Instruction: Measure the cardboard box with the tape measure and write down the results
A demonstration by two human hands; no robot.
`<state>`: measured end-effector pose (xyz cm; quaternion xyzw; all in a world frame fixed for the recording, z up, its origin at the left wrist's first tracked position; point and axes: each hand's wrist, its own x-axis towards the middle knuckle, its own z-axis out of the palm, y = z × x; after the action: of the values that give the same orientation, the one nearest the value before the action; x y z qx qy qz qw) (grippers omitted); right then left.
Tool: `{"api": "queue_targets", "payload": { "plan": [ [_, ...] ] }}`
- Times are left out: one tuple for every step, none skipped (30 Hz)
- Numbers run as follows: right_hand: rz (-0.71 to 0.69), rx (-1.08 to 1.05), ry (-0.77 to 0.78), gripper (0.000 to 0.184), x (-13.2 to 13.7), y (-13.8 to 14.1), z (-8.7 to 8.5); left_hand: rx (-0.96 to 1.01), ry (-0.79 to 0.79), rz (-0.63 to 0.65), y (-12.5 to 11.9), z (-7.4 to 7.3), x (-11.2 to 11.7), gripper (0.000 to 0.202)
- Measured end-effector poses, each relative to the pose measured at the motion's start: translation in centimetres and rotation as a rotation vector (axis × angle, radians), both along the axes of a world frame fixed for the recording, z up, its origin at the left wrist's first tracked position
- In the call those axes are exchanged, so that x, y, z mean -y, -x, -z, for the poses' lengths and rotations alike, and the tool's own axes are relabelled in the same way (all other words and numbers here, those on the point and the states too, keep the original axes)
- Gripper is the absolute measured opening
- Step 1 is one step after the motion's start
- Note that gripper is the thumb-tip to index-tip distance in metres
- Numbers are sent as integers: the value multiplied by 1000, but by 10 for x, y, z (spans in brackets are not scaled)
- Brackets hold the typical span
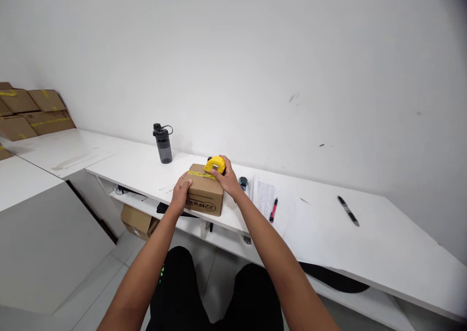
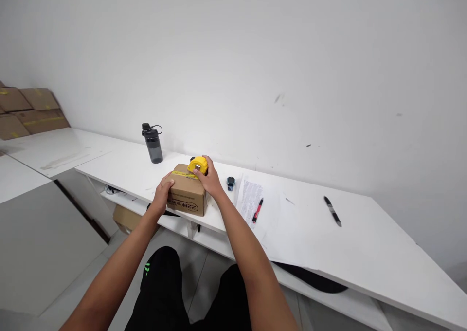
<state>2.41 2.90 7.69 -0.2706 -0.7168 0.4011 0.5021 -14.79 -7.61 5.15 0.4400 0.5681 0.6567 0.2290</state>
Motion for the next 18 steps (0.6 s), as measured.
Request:
{"api": "queue_targets", "payload": {
  "plan": [
    [2, 13, -11, 68, 0, 0, 0, -1, -3, -3, -1, -1, 1, 54],
    [6, 24, -17, 68, -1, 0, -1, -3, -8, -8, -2, -3, 2, 54],
    [13, 34, -21, 68, 0, 0, -2, -7, -14, -11, -2, -3, 2, 54],
    [21, 45, -28, 68, 0, 0, -3, -13, -20, -8, -2, -4, 3, 54],
    [30, 56, -39, 68, 1, 0, -4, -19, -25, -2, -2, -3, 4, 54],
    [38, 69, -56, 67, 3, 0, -5, -18, -28, 2, -2, -3, 4, 55],
    [45, 84, -76, 67, 5, 0, -5, -11, -28, 7, -1, -1, 4, 56],
    [53, 101, -96, 66, 6, 0, -6, 4, -27, 8, 0, 0, 4, 58],
    [62, 120, -115, 65, 8, 0, -6, 26, -25, 6, 0, 2, 4, 59],
    [71, 138, -130, 64, 8, -1, -5, 51, -22, 4, 1, 3, 2, 61],
    [79, 155, -140, 64, 8, -1, -5, 74, -20, 3, 1, 4, 1, 62],
    [85, 173, -145, 63, 7, -2, -6, 91, -15, 3, 1, 5, -1, 62],
    [92, 197, -146, 63, 5, -2, -7, 104, -9, 0, 1, 5, -3, 62],
    [104, 235, -141, 63, 3, -1, -11, 115, 0, -2, 0, 5, -4, 60],
    [118, 293, -133, 63, 0, 0, -16, 126, 9, -3, 0, 5, -6, 59],
    [134, 367, -121, 63, -2, 2, -22, 135, 15, -9, -1, 4, -7, 58],
    [147, 452, -107, 63, -4, 6, -29, 140, 15, -20, -3, 3, -7, 58],
    [155, 539, -93, 62, -6, 10, -37, 142, 11, -35, -4, 3, -7, 58]
  ]
}}
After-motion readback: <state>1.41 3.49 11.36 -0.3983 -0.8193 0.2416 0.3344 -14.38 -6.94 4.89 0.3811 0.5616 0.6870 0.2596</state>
